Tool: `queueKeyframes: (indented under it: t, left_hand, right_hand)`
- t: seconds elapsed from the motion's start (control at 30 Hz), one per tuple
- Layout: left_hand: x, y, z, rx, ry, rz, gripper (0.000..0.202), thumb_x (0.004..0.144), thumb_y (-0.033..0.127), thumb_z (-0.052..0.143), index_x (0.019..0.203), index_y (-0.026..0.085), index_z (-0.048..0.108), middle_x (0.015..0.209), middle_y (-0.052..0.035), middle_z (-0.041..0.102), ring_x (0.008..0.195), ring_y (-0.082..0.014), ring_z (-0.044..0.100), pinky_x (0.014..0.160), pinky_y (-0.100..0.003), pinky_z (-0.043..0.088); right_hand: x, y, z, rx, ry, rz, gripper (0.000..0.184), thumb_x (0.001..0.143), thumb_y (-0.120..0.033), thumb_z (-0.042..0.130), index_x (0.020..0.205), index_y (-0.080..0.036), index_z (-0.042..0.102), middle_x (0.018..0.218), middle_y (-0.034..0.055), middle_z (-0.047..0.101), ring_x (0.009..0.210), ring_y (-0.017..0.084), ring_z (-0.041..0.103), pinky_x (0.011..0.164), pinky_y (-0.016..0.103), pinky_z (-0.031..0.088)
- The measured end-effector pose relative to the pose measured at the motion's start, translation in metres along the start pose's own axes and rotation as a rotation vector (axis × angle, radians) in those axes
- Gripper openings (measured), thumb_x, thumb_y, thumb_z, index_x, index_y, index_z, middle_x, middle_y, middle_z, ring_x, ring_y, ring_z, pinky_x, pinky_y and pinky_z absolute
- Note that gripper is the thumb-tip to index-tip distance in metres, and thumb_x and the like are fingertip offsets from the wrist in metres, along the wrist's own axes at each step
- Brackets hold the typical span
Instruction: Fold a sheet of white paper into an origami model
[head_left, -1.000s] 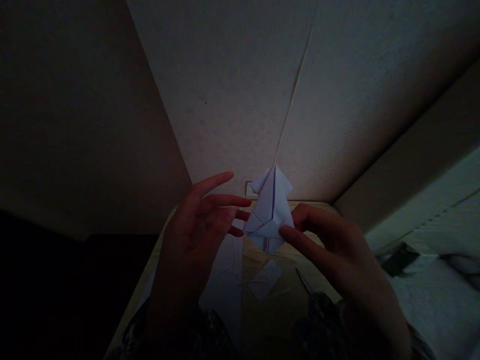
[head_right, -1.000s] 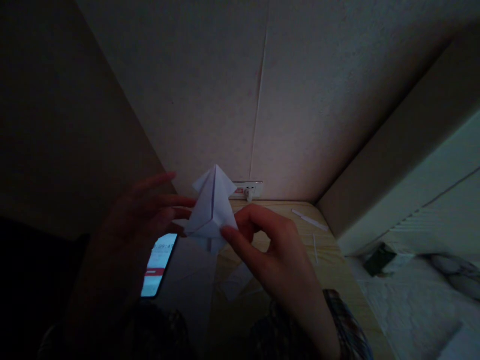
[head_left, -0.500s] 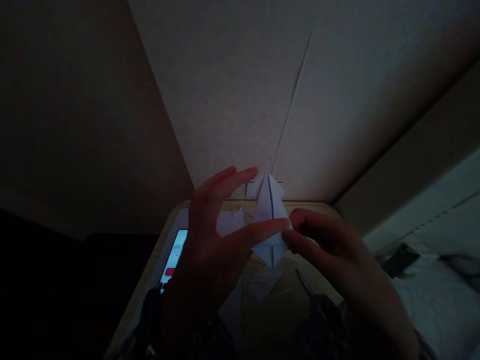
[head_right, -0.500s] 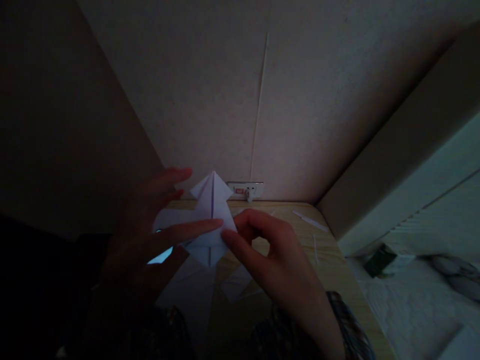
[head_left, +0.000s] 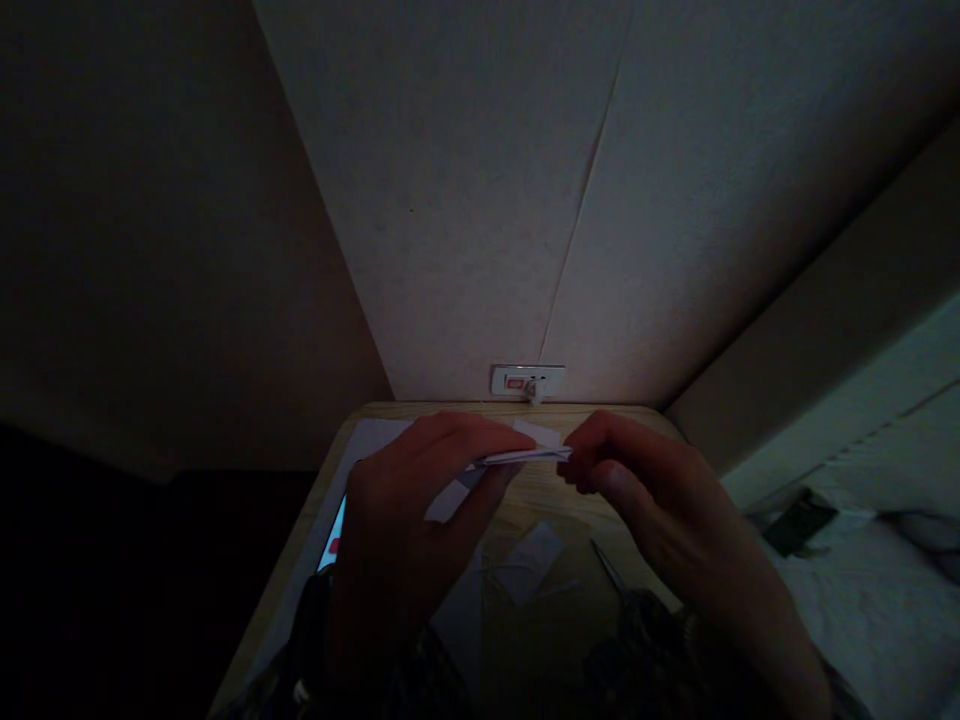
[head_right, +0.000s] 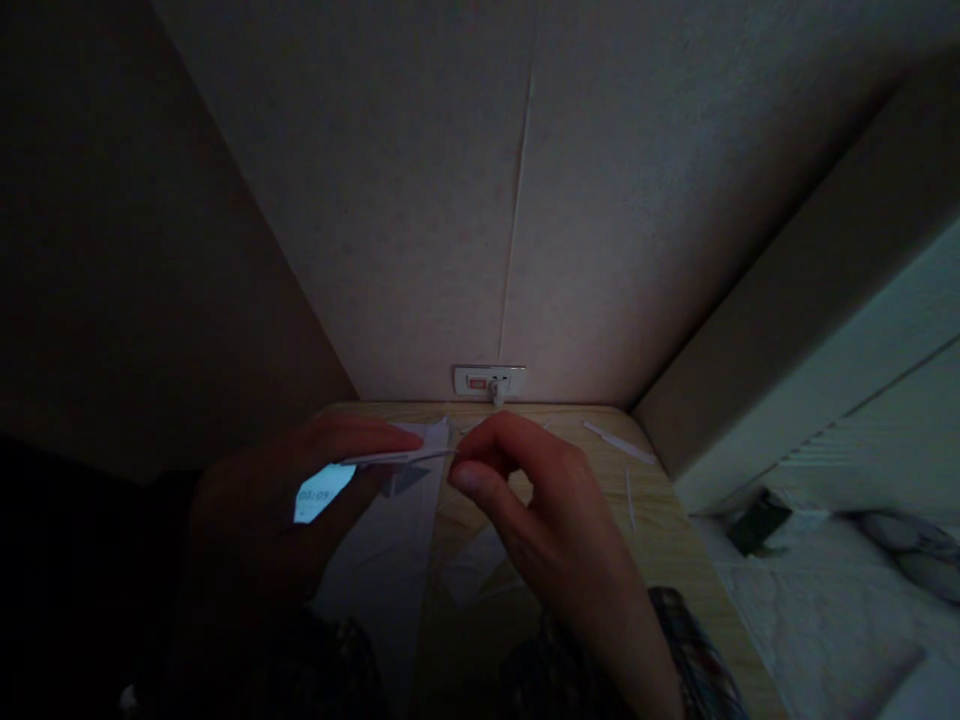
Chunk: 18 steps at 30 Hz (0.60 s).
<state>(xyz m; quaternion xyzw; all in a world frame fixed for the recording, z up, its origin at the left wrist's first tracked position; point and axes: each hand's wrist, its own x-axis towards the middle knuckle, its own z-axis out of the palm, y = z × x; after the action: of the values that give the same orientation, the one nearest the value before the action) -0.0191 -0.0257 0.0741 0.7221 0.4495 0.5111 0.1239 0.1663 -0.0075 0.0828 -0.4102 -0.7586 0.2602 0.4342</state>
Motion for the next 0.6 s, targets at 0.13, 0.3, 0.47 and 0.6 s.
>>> queueKeyframes:
  t: [0.13,0.3,0.47,0.6]
  left_hand:
    - [-0.0004,0.0005,0.0010,-0.012,0.007,-0.082,0.010,0.084,0.016,0.069,0.083,0.024,0.074,0.080,0.0058,0.079,0.071,-0.0127,0.071,0.071,-0.021,0.052]
    - [0.0019,0.0032,0.0007,-0.046,-0.043,-0.166,0.008,0.080,0.018,0.070,0.077,0.024,0.074,0.072,0.0063,0.076,0.063,-0.0137,0.068,0.065,-0.022,0.052]
    - [0.0031,0.0082,-0.0002,-0.137,-0.060,-0.334,0.005,0.076,0.020,0.072,0.076,0.024,0.074,0.073,0.0064,0.076,0.067,-0.0142,0.068,0.066,-0.023,0.051]
    - [0.0033,0.0081,-0.0001,-0.264,-0.079,-0.409,0.002,0.076,0.022,0.071,0.075,0.024,0.072,0.068,0.0053,0.073,0.067,-0.0155,0.066,0.065,-0.025,0.048]
  right_hand:
    - [0.0004,0.0022,0.0019,0.035,0.053,0.016,0.007,0.084,-0.026,0.069,0.079,-0.022,0.065,0.070,-0.0018,0.070,0.064,0.014,0.065,0.058,0.023,0.051]
    - [-0.0003,0.0011,0.0020,0.049,0.070,-0.016,0.007,0.082,-0.021,0.073,0.079,-0.022,0.066,0.070,-0.0032,0.070,0.062,0.012,0.064,0.058,0.021,0.052]
    - [-0.0010,-0.0004,0.0015,0.038,0.070,-0.024,0.011,0.085,-0.026,0.072,0.076,-0.022,0.066,0.068,-0.0028,0.070,0.062,0.012,0.064,0.058,0.021,0.052]
    - [-0.0026,-0.0012,0.0021,0.037,0.062,-0.021,0.013,0.085,-0.027,0.073,0.075,-0.022,0.066,0.068,-0.0022,0.069,0.062,0.013,0.064,0.058,0.022,0.052]
